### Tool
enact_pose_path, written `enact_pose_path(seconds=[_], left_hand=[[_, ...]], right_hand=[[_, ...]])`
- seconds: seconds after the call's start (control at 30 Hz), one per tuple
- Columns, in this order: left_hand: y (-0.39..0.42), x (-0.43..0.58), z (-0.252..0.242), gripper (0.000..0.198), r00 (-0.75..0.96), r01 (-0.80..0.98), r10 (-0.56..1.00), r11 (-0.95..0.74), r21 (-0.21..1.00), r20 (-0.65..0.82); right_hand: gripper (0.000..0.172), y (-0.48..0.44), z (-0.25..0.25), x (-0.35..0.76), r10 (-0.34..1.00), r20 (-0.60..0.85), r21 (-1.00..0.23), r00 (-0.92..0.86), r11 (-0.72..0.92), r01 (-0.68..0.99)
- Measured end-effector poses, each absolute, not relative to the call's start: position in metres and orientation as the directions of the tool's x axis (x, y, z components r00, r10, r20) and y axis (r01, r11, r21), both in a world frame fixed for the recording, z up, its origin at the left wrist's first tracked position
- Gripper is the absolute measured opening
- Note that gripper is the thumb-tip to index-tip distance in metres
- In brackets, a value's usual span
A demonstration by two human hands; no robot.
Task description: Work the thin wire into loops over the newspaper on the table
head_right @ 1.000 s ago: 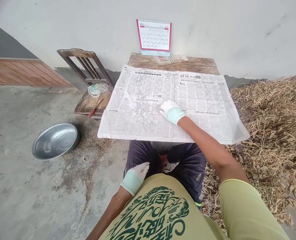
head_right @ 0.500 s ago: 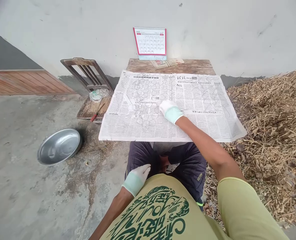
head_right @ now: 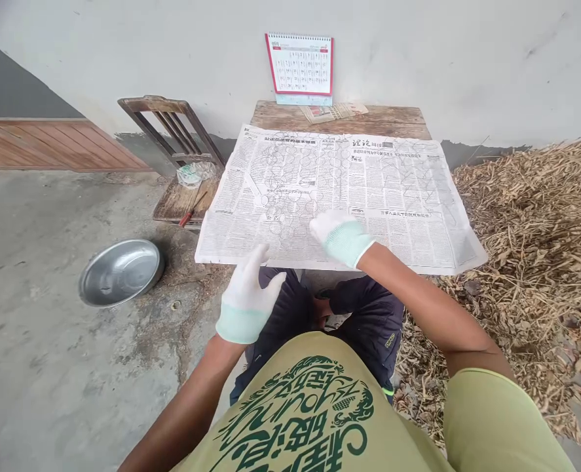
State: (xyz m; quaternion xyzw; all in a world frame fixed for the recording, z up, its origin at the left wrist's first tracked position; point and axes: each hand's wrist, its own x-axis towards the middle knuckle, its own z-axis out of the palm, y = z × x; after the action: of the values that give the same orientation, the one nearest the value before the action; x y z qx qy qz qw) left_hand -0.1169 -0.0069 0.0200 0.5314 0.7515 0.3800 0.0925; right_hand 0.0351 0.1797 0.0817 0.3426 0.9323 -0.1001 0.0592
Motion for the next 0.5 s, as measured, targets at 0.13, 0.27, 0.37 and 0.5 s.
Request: enact_pose_path(seconds=[0.13, 0.27, 0.37, 0.5], left_hand=[[0.022, -0.113, 0.033, 0.054, -0.181, 0.780, 0.938, -0.046, 0.624, 0.296], [0.029, -0.113, 0.026, 0.032, -0.320, 0.611, 0.932, 0.068, 0.788, 0.168], [0.031, -0.118, 0.020, 0.031, -0.424, 0.317, 0.906, 0.147, 0.937, 0.001], [0.030, -0.121, 0.019, 0.047, -0.345, 0.013, 0.928, 0.154, 0.988, -0.141]], right_hand=[[0.027, 0.154, 0.083, 0.038, 0.571, -0.203, -0.091, -0.795, 0.798, 0.596], [0.025, 0.145, 0.078, 0.049, 0.593, -0.277, -0.299, -0.756, 0.695, 0.654], [0.023, 0.140, 0.076, 0.056, 0.592, -0.318, -0.490, -0.741, 0.566, 0.663], [0.017, 0.135, 0.073, 0.059, 0.623, -0.332, -0.601, -0.709, 0.440, 0.667]])
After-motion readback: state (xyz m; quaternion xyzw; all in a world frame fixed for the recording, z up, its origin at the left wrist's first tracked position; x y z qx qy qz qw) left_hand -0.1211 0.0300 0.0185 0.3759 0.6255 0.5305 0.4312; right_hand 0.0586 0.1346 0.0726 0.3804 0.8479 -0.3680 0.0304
